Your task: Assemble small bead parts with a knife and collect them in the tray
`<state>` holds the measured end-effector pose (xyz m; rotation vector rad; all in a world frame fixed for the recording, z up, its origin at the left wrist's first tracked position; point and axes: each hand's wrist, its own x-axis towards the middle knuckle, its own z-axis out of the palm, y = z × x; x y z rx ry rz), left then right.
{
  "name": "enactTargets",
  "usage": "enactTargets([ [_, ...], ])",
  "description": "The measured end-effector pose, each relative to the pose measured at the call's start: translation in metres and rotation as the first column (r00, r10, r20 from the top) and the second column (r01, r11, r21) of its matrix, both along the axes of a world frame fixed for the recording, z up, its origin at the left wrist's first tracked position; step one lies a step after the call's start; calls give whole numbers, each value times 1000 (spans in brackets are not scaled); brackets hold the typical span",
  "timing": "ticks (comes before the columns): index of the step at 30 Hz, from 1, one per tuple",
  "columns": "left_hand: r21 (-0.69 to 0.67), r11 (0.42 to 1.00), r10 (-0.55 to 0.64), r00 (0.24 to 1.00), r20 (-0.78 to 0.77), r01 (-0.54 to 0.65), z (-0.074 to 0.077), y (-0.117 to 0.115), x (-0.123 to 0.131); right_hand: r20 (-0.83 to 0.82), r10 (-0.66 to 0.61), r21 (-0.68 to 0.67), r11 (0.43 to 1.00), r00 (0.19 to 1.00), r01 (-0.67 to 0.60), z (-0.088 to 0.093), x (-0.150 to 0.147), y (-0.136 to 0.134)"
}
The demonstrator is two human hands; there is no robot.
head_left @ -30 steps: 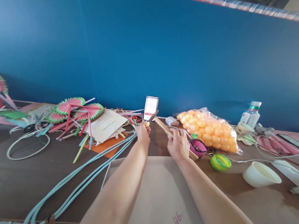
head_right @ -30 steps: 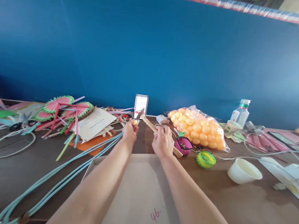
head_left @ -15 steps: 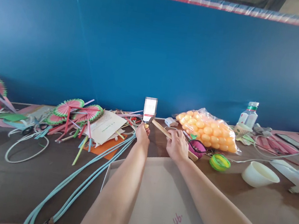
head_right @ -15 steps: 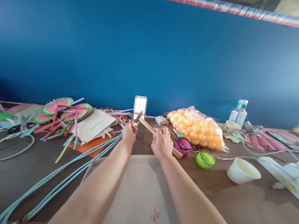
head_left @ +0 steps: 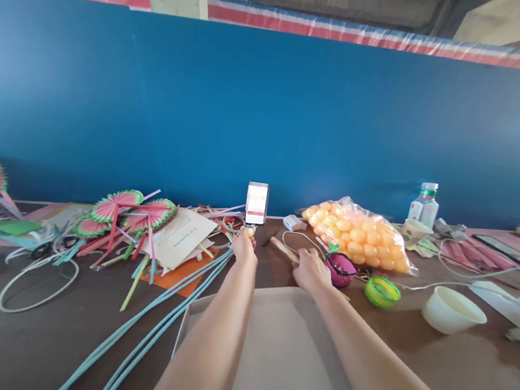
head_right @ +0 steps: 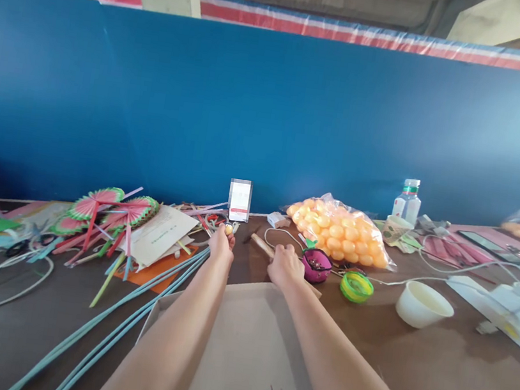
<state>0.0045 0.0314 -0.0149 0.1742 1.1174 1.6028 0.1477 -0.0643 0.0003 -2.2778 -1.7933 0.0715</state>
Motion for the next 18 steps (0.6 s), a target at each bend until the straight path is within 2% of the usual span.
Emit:
enactTargets([
  [6, -8, 1000, -3, 1000, 9, 3, -3, 2, 0, 2, 21, -3, 1000, 1000, -21, -7, 1, 1],
  [9, -2, 1000, -17, 1000, 8, 17, -4, 1, 0, 21, 20, 94, 995, 1000, -22, -2, -2, -1],
  [12, 14, 999, -31, 999, 11, 31, -3, 0, 0, -25, 10, 233, 972, 1000, -4, 20, 2, -5],
  [14, 19, 999, -42, 999, 12, 41, -2, -2, 1, -78, -56, 254, 964, 995, 74, 42, 13, -8],
  [16, 18, 999, -52, 999, 8, 52, -1, -3, 1, -83, -153, 195, 966, 985, 167, 66, 31, -11],
  [18, 10, 998, -57, 998, 3, 57, 1, -5, 1, -21, -213, 44, 976, 977, 214, 84, 50, -12],
])
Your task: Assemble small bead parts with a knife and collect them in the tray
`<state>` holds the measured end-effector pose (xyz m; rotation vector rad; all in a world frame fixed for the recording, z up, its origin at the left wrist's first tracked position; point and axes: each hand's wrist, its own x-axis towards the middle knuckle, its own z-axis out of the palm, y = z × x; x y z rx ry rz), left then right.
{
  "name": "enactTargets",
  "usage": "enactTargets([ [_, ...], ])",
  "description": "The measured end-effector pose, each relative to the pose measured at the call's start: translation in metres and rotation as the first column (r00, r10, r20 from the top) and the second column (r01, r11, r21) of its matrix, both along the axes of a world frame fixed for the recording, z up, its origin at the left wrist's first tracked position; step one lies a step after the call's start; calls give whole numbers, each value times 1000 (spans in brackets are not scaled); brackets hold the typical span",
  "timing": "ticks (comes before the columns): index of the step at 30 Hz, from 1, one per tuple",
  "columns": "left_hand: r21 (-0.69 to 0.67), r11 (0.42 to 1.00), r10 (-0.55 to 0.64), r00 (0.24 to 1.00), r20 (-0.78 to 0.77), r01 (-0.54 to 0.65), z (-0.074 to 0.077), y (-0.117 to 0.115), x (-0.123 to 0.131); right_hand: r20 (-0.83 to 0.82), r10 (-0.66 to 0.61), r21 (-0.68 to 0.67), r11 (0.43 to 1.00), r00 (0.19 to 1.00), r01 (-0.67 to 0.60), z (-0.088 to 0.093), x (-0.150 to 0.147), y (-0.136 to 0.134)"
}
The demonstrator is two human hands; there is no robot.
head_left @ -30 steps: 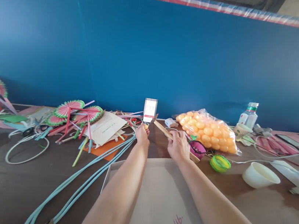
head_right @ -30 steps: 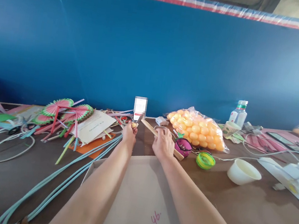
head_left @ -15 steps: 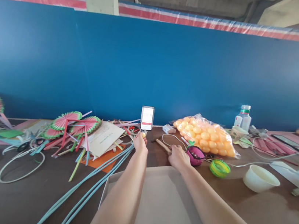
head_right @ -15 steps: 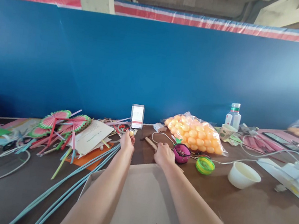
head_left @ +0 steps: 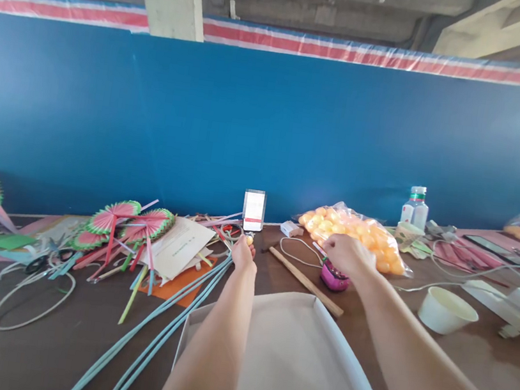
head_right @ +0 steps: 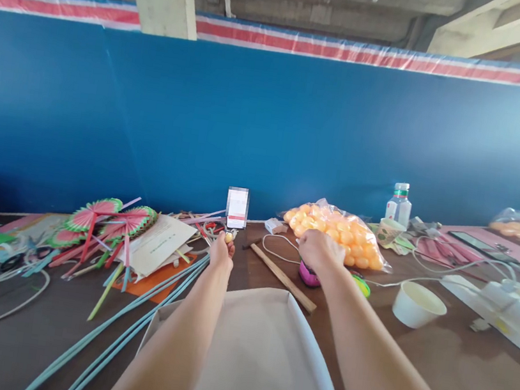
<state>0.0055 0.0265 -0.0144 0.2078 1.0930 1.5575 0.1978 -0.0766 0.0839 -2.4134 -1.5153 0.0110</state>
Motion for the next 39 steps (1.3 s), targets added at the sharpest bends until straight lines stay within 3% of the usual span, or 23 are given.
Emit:
enactTargets([
  [4, -17, 1000, -7, 1000, -4, 7, 1, -1, 0, 119, -4, -267, 963, 993, 36, 7, 25, -3],
  [14, -11, 999, -32, 999, -2, 32, -3, 2, 2, 193, 267, -474, 868, 944, -149, -11, 34, 6],
  [21, -10, 999, -38, 999, -7, 38, -3, 3, 3, 208, 332, -519, 835, 920, -184, -11, 26, 7],
  [34, -2, 999, -43, 999, -18, 43, -6, 3, 4, 152, 275, -424, 886, 949, -189, -12, 35, 6],
  [39, -3, 999, -46, 999, -17, 46, -7, 4, 4, 95, 285, -424, 878, 954, -220, -20, 40, 10],
])
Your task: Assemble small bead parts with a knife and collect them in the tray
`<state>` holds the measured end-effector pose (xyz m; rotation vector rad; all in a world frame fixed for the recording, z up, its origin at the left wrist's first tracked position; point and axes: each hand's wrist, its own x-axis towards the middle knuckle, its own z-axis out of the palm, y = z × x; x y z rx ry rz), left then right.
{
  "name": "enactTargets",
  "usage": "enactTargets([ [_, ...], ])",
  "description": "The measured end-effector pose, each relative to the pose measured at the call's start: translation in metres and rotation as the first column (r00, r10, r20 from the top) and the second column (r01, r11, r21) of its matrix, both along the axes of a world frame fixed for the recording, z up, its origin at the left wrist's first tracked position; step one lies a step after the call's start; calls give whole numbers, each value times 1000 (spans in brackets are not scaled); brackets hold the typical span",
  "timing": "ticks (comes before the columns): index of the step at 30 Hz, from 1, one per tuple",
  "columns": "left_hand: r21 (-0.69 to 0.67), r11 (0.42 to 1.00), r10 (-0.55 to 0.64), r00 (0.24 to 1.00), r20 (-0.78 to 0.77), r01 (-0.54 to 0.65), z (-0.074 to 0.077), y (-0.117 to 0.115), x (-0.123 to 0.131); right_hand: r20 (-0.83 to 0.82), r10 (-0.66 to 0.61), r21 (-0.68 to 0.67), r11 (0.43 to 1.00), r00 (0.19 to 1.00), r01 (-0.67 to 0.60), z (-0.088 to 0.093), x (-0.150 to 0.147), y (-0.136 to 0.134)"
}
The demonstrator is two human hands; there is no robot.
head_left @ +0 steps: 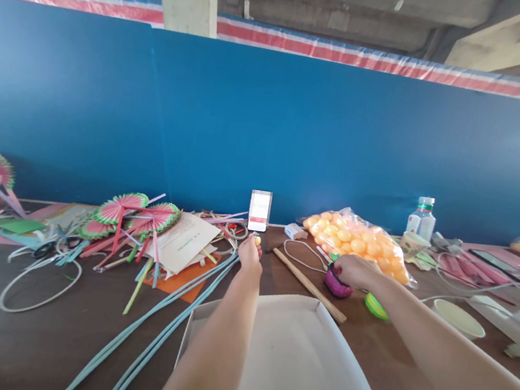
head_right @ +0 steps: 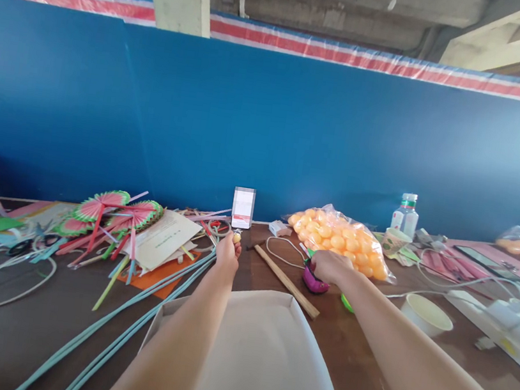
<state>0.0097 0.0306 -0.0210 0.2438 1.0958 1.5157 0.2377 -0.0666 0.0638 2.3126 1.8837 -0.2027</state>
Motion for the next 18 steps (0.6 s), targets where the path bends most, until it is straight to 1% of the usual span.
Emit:
enactTargets([
  [6, -3, 1000, -5, 1000, 7, 5, 0, 1, 1, -35, 6, -34, 999, 999, -7, -9, 9, 6],
  [14, -6, 1000, -4, 1000, 22, 4, 4, -3, 1, -27, 16, 1, 1000, 999, -16, -11, 12, 3],
  [18, -6, 1000, -10, 1000, 24, 10, 6, -5, 1, -28, 29, -25, 999, 999, -30, -8, 10, 3],
])
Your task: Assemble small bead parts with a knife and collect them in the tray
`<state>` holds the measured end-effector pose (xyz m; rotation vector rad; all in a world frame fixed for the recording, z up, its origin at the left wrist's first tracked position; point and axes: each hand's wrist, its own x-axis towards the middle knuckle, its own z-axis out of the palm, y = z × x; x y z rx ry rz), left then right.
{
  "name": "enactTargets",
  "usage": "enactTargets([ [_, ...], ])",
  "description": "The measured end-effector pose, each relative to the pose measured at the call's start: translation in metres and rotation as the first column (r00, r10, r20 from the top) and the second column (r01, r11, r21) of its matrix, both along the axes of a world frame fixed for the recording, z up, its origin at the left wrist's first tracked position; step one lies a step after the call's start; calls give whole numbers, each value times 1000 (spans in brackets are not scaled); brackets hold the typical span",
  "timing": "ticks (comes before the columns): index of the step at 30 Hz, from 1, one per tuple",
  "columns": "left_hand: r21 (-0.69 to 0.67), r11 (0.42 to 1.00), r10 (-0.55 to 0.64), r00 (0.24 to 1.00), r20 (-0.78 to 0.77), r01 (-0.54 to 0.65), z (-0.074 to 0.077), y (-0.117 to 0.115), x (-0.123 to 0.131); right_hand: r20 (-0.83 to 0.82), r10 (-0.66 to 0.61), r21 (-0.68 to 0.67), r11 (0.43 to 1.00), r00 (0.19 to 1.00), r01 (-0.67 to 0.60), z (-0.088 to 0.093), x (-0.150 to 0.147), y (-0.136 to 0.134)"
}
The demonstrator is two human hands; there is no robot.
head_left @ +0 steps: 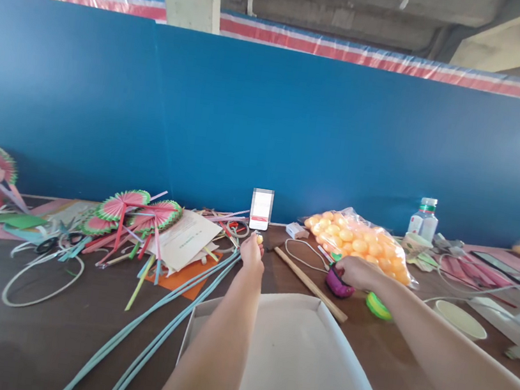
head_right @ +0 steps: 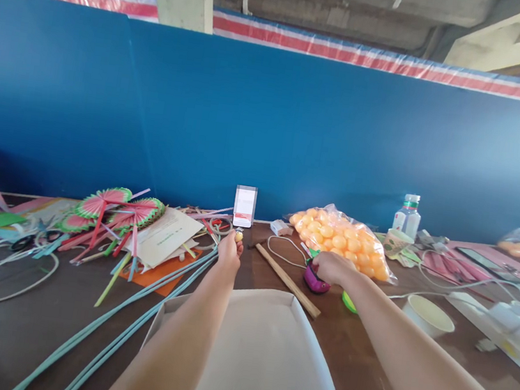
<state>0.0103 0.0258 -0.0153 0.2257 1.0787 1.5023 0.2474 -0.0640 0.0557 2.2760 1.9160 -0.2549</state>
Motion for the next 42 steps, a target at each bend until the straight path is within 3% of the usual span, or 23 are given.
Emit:
enactTargets([
  [6, -2, 1000, 0, 1000, -11, 0, 0, 0, 0, -3, -18, 15, 1000, 1000, 18, 5, -7, -2],
  [14, -14, 1000, -7, 1000, -8, 7, 2, -2, 0, -75, 8, 103, 995, 997, -1, -5, 6, -2],
  [18, -12, 1000, -2, 1000, 6, 2, 2, -1, 0, -126, -38, 147, 988, 991, 57, -3, 11, 0],
  [21, -7, 1000, -2, 1000, 16, 3, 1, 0, 0, -219, -44, 269, 958, 975, 103, 7, 11, 0],
  [24, 4, 1000, 6, 999, 34, -6, 2, 0, 1, -365, 9, 444, 881, 931, 165, 23, -5, -1],
  [26, 15, 1000, 13, 997, 79, -14, 4, -1, 0, -531, 99, 497, 841, 842, 215, 33, -29, 1],
  [29, 29, 1000, 5, 987, 160, -10, 7, -2, -1, -803, 243, 474, 814, 544, 336, 40, -80, 12],
  [32, 29, 1000, 4, 979, 205, -10, 10, -3, -4, -911, 347, 412, 805, 224, 427, 37, -131, 33],
  [37, 101, 994, 20, 969, 244, -46, 8, -2, -7, -928, 256, 94, 864, -271, 494, 13, -183, 70],
  [39, 119, 992, 10, 968, 249, -41, 6, 2, -7, -900, 228, 14, 867, -372, 498, -4, -191, 79],
  [42, 118, 992, 11, 968, 252, -42, 2, 8, -7, -869, 236, -17, 864, -435, 503, -33, -190, 83],
])
